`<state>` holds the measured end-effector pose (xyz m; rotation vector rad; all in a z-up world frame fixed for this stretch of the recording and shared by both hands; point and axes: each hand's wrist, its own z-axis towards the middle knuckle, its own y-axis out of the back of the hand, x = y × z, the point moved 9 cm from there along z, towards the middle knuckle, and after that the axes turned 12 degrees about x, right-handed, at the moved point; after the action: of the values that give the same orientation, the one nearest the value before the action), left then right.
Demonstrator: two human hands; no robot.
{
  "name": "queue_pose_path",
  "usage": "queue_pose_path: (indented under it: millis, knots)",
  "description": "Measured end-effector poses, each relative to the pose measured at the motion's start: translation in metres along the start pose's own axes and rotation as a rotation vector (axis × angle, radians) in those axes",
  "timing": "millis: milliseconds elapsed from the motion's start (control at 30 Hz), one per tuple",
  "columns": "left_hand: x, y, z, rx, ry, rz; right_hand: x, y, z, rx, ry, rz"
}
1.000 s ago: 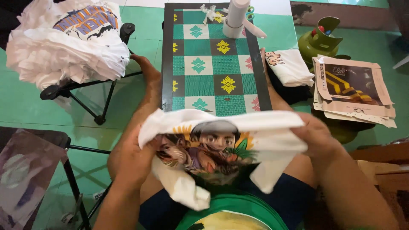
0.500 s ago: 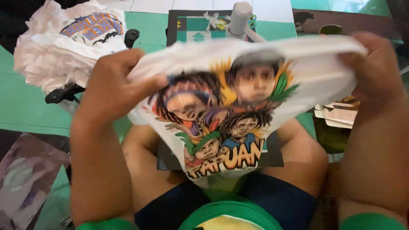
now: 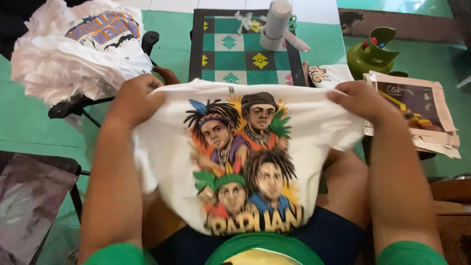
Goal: The person uses a lint roller to clean a white t-shirt with a graphic print. They roll the sticky surface over the front and back of the shirt to remove lint, then flip the shirt to reveal the back design.
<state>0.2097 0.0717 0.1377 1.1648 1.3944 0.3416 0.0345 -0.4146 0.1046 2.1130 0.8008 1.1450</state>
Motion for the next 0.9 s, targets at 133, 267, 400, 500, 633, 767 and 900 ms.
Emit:
queue_pose_path:
  millis: [133,267,400,500,633,767,900]
  knots:
    - [0.064,-0.054,0.085,-0.047,-0.058,-0.016,-0.07,-0.026,0.089,-0.162,0.087,-0.019]
    - [0.109,-0.076,0.147,-0.178,-0.002,-0.114,-0.137,-0.033,0.172,-0.328,0.013,0.039]
    - [0.123,-0.073,0.178,-0.404,0.065,-0.183,-0.163,-0.024,0.208,-0.491,-0.177,0.065]
    - [0.108,-0.063,0.179,-0.375,0.02,-0.078,-0.132,-0.033,0.209,-0.419,-0.026,0.116]
    - [0.095,-0.086,0.19,-0.215,-0.094,-0.05,-0.124,-0.046,0.23,-0.369,0.035,0.074]
    - [0.062,-0.089,0.158,-0.007,-0.148,-0.139,-0.145,-0.062,0.24,-0.316,0.046,0.205]
    - [0.074,-0.083,0.143,0.184,-0.041,-0.18,-0.17,-0.065,0.237,-0.265,0.031,0.499]
